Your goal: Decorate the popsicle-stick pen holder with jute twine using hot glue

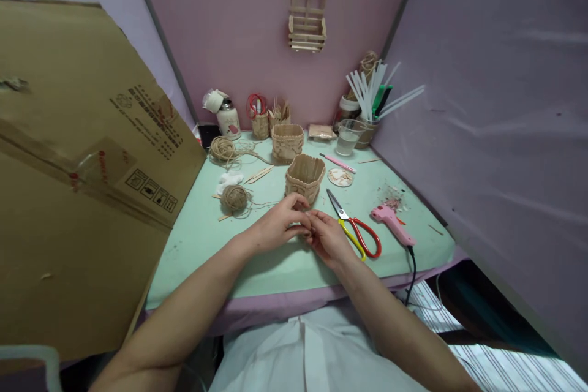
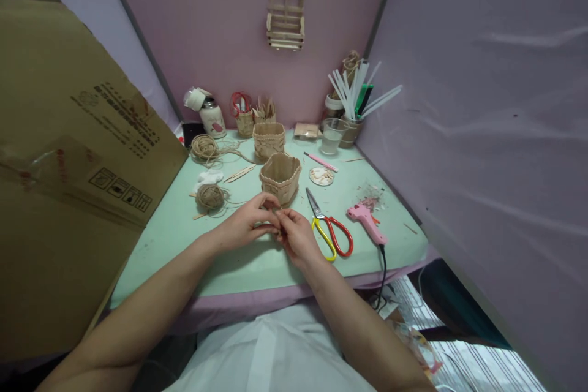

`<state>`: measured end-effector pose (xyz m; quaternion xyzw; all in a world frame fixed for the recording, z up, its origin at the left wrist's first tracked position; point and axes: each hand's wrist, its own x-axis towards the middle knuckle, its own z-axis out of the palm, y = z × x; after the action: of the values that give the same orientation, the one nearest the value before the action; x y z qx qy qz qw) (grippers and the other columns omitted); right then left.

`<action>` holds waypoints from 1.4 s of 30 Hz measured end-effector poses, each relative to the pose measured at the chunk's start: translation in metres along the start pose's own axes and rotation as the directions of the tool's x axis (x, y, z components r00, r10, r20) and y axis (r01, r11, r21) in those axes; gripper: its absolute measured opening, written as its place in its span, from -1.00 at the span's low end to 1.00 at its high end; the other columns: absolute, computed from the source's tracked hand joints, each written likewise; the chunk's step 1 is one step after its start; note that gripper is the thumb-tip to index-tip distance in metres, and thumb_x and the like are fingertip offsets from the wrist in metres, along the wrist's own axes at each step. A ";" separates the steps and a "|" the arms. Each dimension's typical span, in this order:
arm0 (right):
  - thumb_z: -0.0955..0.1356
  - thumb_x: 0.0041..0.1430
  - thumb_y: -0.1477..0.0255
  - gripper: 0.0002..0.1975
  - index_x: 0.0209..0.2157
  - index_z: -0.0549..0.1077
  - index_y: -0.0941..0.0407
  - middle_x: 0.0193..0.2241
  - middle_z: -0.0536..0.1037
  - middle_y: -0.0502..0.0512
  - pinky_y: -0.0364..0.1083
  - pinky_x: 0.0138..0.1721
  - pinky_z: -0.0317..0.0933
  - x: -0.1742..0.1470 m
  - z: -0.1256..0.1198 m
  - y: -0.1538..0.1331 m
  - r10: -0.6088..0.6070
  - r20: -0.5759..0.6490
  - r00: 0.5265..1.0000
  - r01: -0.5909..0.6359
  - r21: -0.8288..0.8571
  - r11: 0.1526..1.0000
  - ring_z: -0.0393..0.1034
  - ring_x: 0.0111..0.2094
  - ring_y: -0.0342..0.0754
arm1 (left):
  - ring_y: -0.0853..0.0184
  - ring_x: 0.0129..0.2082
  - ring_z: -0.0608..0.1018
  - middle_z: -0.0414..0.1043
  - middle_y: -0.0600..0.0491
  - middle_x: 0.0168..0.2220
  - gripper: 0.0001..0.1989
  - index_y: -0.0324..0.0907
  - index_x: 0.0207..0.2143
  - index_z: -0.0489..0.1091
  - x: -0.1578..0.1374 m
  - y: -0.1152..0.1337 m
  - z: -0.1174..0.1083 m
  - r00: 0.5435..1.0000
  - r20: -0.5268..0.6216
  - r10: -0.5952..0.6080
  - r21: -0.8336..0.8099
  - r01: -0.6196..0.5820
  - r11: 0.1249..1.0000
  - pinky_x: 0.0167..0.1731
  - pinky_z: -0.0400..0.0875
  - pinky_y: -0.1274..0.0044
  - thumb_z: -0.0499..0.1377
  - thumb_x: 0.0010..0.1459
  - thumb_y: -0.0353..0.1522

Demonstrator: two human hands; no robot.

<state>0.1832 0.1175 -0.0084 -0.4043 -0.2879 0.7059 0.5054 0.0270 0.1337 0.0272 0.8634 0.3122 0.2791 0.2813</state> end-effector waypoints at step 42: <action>0.50 -0.15 0.33 -0.64 -0.45 0.24 0.07 -0.65 0.35 -0.17 -0.23 -0.61 0.00 -0.001 0.001 0.007 -0.244 -0.062 0.968 0.217 -0.285 0.934 0.17 -0.63 -0.24 | 0.48 -0.62 0.22 0.25 0.13 -0.65 -0.65 -0.27 -0.42 0.50 0.005 -0.011 0.008 0.750 0.022 -0.661 -0.531 0.569 0.628 -0.58 0.06 0.56 0.27 -0.10 -0.14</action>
<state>0.1792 0.1142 -0.0128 -0.4679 -0.4041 0.5743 0.5366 0.0313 0.1416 0.0162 0.5700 0.5276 0.3120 0.5472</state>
